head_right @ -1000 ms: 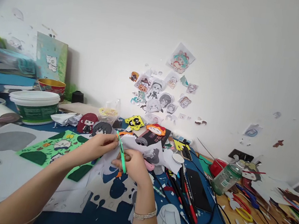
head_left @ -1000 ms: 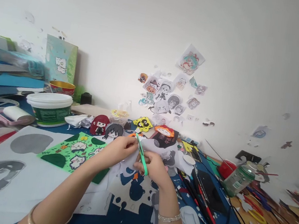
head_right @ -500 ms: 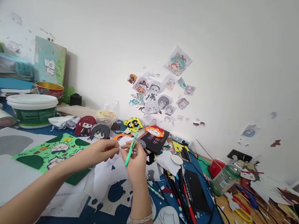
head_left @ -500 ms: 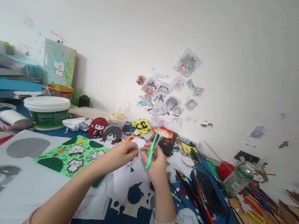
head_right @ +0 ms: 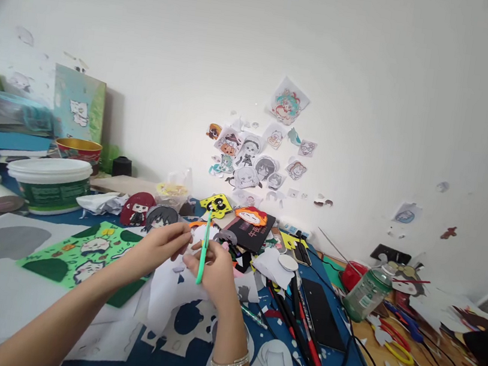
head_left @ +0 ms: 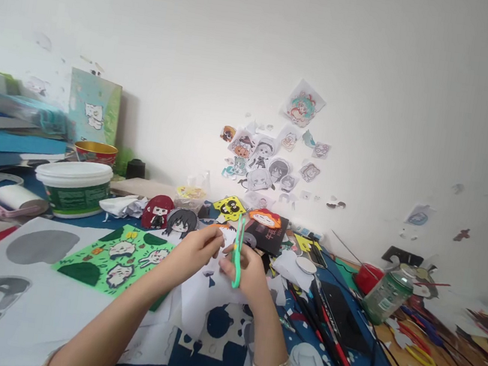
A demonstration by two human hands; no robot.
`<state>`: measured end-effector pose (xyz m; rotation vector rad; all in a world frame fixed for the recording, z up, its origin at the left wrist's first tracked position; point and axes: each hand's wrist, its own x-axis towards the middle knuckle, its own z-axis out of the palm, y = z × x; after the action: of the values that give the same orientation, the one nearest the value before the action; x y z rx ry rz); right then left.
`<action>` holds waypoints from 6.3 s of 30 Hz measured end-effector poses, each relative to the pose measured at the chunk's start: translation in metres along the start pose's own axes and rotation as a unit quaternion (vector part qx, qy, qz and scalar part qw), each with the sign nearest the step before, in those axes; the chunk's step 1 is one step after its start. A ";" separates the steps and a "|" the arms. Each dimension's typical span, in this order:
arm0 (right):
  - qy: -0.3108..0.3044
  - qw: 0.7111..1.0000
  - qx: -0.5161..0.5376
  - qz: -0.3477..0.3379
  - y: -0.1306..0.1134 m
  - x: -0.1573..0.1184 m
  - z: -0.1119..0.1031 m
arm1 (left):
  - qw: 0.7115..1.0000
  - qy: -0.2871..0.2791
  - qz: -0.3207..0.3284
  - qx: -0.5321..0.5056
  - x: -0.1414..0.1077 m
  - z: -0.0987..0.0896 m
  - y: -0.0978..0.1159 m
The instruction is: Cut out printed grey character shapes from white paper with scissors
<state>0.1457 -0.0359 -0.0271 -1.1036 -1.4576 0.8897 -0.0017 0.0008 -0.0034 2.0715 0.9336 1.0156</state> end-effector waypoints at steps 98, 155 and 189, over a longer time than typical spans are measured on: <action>-0.072 0.996 -0.011 0.053 -0.001 -0.003 0.007 | 0.998 0.064 0.023 -0.010 -0.003 -0.003 0.006; -0.120 0.991 0.062 0.009 -0.006 -0.010 0.012 | 0.816 -0.071 -0.021 -0.574 0.005 0.019 -0.018; -0.116 0.990 0.082 0.015 -0.006 -0.010 0.010 | 0.790 -0.066 -0.008 -0.609 0.002 0.025 -0.011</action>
<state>0.1354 -0.0472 -0.0261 -0.9251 -1.5273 1.1681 0.0171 0.0023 -0.0233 0.9809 0.0655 1.0169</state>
